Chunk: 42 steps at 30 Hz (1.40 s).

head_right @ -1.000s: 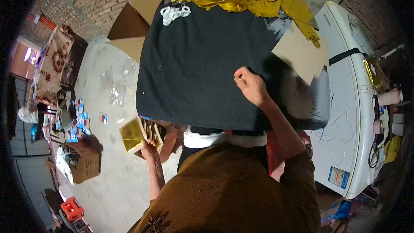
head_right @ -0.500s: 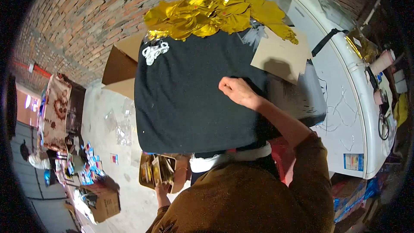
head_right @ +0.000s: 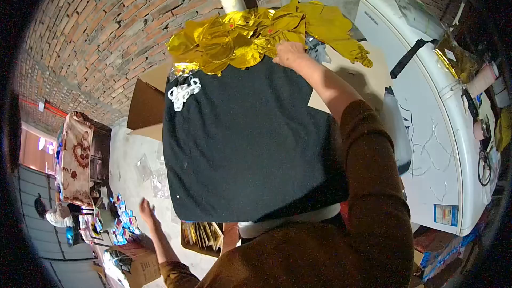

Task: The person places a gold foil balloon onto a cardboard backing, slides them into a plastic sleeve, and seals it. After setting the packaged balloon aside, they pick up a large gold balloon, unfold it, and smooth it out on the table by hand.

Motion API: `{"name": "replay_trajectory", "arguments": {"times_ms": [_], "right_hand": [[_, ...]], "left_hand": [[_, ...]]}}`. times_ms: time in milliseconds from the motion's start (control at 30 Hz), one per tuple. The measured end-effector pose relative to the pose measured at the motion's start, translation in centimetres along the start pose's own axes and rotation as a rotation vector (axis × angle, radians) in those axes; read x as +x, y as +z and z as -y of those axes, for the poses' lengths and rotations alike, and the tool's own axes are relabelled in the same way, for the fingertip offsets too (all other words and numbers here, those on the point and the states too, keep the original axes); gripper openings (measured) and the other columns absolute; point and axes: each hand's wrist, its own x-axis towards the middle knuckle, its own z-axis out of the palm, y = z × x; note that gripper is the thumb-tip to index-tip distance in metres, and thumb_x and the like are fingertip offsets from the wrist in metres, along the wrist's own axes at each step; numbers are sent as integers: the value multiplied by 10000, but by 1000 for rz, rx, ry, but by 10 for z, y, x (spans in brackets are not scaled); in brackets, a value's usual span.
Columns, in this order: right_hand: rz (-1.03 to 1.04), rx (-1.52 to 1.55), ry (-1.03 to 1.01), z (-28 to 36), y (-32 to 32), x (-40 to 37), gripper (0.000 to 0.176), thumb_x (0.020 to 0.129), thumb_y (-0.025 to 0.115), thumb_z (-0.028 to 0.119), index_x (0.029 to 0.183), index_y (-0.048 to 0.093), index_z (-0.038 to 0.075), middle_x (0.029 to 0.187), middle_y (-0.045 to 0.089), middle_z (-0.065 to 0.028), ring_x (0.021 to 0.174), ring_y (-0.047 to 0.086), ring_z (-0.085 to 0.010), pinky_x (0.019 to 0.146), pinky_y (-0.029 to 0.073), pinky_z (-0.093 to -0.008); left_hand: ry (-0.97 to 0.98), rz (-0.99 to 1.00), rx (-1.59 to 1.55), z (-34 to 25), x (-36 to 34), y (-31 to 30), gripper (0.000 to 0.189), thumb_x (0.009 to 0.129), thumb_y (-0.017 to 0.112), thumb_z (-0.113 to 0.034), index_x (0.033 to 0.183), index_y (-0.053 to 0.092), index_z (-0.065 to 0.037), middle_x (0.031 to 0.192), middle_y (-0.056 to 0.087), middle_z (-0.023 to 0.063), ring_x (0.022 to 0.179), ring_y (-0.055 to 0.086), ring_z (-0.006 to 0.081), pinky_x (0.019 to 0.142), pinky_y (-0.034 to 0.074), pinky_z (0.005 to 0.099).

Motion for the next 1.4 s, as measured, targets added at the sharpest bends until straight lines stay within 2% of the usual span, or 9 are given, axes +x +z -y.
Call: {"name": "replay_trajectory", "arguments": {"times_ms": [233,367,400,467,667,900,1133,1233,1400], "right_hand": [[-148,-107,-159,-2,23,22,142,814,675,142,839,787,59,884,760,-150,861,744,-360,716,601,-450],[-91,-131,-195,-13,25,30,180,823,636,147,886,787,73,906,752,-179,889,742,-359,732,595,-466],[-78,-60,-139,-16,22,32,193,834,635,172,910,782,74,924,749,-182,911,734,-371,756,588,-476],[-52,79,-30,-22,9,36,227,857,633,223,959,772,75,959,745,-189,953,718,-394,803,575,-496],[28,419,-7,-63,14,54,326,924,582,336,1038,730,69,1062,724,-209,1031,675,-423,872,531,-520],[-59,440,-15,-67,14,69,260,886,679,307,971,711,63,959,720,-216,944,684,-428,806,530,-513],[-175,689,-128,-69,-12,93,300,843,740,357,906,697,67,873,717,-181,831,694,-363,732,530,-456],[-226,684,-64,-63,-16,99,258,907,733,288,888,654,43,793,647,-67,753,584,-153,704,486,-347],[-247,466,-122,-63,-19,105,294,969,609,335,985,688,52,963,700,-203,903,680,-380,800,529,-475]], "left_hand": [[487,403,5,-229,35,200,294,1050,579,-138,1317,628,-25,1321,635,84,1212,601,186,984,530,343],[825,596,-36,-291,-3,348,231,982,608,-20,1207,662,-22,1233,662,91,1179,619,207,1031,464,322],[742,653,38,-327,-43,368,231,957,624,-13,1184,668,-22,1192,670,100,1134,636,210,1003,482,326],[879,732,14,-337,-69,428,187,952,651,-53,1134,683,-24,1093,695,125,1035,669,251,945,512,333],[1146,869,35,-364,-135,541,360,938,693,-187,1268,651,-50,1238,687,175,1161,650,364,1000,510,430],[1225,805,235,-356,-152,606,470,964,671,-308,1378,590,-102,1409,599,181,1323,552,357,1084,423,483],[1383,531,471,-362,-163,624,510,927,668,-486,1313,670,-153,1150,598,138,1106,531,345,907,417,472],[1428,525,538,-377,-170,619,480,910,672,-497,1237,716,-149,1181,575,141,1145,502,343,931,402,467],[1503,545,588,-383,-172,629,388,908,678,-400,1164,721,-110,1336,581,134,1318,462,336,1111,344,476]]}}
